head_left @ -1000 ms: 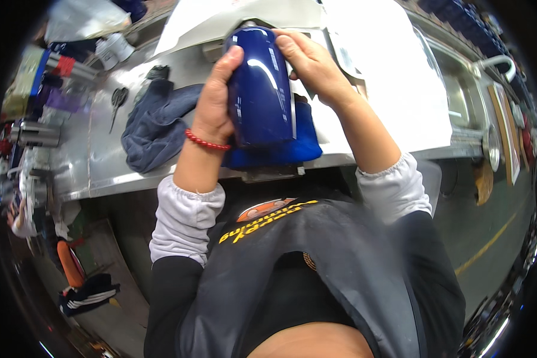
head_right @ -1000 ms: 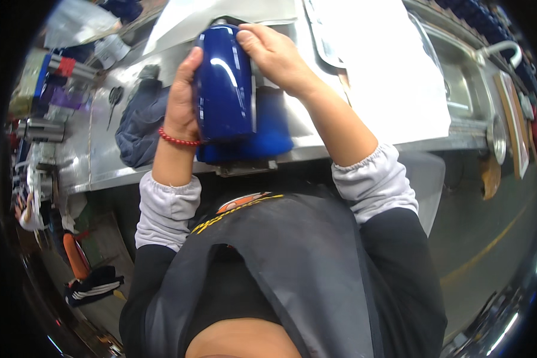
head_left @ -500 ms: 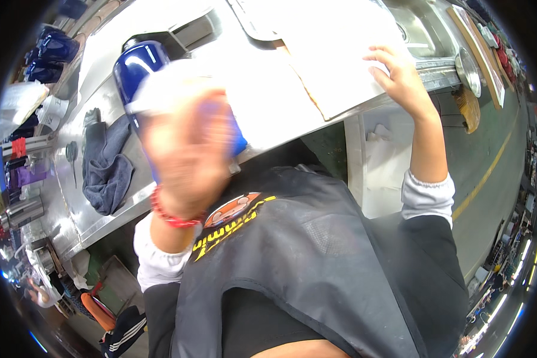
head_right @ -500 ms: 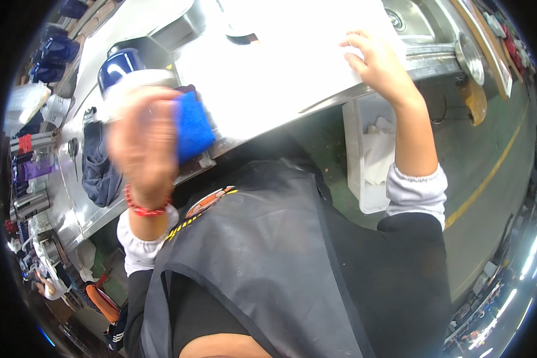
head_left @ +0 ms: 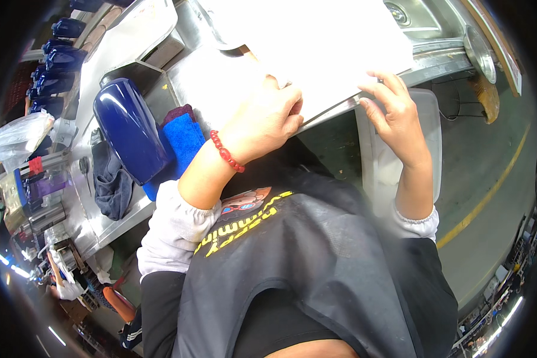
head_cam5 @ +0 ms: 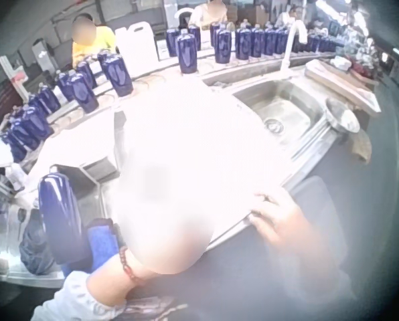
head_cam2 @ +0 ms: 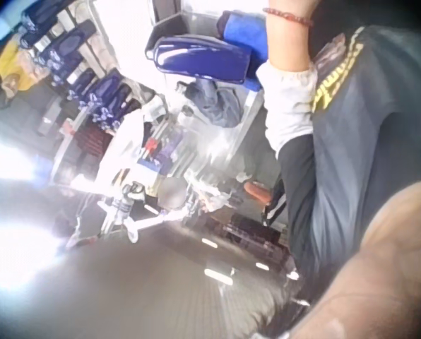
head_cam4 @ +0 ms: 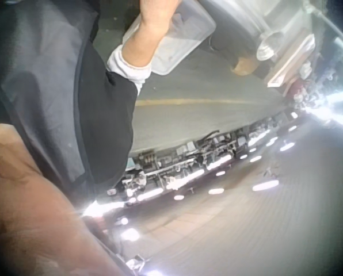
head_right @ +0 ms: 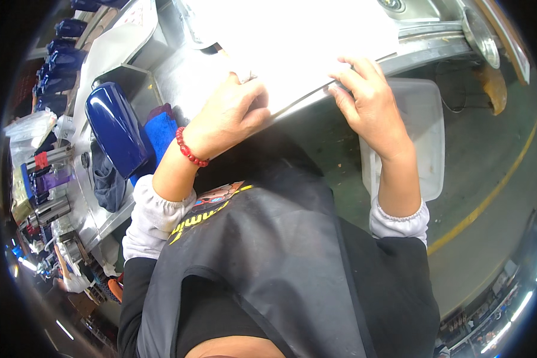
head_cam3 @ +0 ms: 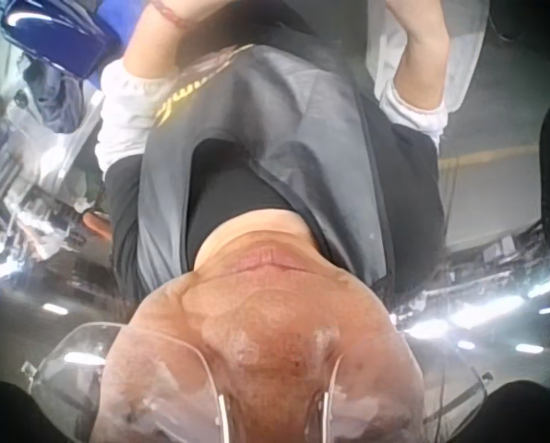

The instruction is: The person applies decorative stickers to a blue ceramic bottle, smoothing each with a green tool and rotating the bottle to cover different sides. They peel backing from sticker sheets, align the stickers, and press them onto the bottle surface.

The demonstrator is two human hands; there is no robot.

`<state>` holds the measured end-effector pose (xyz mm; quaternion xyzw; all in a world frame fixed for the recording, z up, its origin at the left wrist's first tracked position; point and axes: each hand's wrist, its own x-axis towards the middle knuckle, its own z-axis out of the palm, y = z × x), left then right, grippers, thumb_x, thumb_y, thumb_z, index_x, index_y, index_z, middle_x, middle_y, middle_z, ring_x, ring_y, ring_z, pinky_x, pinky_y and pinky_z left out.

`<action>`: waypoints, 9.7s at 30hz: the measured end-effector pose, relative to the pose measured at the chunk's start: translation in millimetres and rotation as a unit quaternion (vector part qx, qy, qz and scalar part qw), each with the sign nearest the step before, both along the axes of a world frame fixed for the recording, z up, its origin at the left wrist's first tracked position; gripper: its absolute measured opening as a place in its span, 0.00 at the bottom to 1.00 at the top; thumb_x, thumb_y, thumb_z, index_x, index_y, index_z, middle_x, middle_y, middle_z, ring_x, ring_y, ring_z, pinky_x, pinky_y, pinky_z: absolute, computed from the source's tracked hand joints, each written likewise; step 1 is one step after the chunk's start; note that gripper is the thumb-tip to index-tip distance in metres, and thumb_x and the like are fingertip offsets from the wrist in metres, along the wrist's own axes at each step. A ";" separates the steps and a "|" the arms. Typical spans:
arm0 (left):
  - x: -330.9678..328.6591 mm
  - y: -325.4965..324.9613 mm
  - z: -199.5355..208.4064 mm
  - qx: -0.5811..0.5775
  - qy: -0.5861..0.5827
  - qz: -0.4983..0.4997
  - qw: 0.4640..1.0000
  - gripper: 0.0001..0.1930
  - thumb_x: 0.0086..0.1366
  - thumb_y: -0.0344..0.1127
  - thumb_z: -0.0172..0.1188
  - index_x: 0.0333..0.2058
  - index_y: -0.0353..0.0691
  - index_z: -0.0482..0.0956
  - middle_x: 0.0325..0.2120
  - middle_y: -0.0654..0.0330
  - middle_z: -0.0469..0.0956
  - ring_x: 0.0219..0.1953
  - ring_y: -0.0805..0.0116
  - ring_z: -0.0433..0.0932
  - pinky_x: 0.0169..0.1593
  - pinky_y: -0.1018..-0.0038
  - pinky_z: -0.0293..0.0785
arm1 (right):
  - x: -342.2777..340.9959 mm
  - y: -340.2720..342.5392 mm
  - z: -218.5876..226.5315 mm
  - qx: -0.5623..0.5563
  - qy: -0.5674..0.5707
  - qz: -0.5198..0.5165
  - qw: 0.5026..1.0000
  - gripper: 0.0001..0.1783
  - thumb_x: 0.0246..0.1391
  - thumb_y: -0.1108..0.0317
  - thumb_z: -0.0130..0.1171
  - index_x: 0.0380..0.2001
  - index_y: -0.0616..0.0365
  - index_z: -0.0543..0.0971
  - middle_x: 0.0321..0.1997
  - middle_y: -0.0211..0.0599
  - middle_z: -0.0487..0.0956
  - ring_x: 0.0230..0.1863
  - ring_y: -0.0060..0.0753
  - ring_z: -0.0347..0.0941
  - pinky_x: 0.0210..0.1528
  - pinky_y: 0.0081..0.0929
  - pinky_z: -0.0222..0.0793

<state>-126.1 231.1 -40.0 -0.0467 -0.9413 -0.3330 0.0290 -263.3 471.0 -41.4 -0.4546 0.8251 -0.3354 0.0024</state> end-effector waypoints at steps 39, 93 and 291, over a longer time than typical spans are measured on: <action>-9.9 -2.0 19.1 -0.264 0.076 -0.143 0.951 0.08 0.59 0.36 0.63 0.35 0.44 0.76 0.27 0.56 0.75 0.33 0.58 0.79 0.34 0.65 0.78 | 6.1 -1.8 -7.1 -0.058 -0.024 -0.008 0.998 0.15 0.54 0.76 0.67 0.46 0.60 0.83 0.56 0.45 0.79 0.58 0.48 0.75 0.58 0.38 0.72; -21.8 -19.6 7.6 -0.018 0.051 -0.138 0.989 0.07 0.60 0.25 0.64 0.35 0.40 0.76 0.27 0.52 0.75 0.33 0.48 0.76 0.39 0.60 0.73 | 43.7 -52.5 -20.0 -0.035 0.073 0.020 0.996 0.10 0.48 0.71 0.70 0.35 0.53 0.83 0.58 0.39 0.78 0.62 0.51 0.70 0.61 0.47 0.67; 213.9 -142.6 9.0 -0.019 0.221 0.392 0.893 0.10 0.71 0.25 0.57 0.46 0.31 0.84 0.33 0.56 0.86 0.26 0.72 0.78 0.33 0.77 0.70 | -217.3 -392.1 177.8 0.081 -0.055 0.030 0.995 0.17 0.63 0.54 0.62 0.29 0.57 0.81 0.25 0.29 0.78 0.31 0.21 0.75 0.31 0.24 0.68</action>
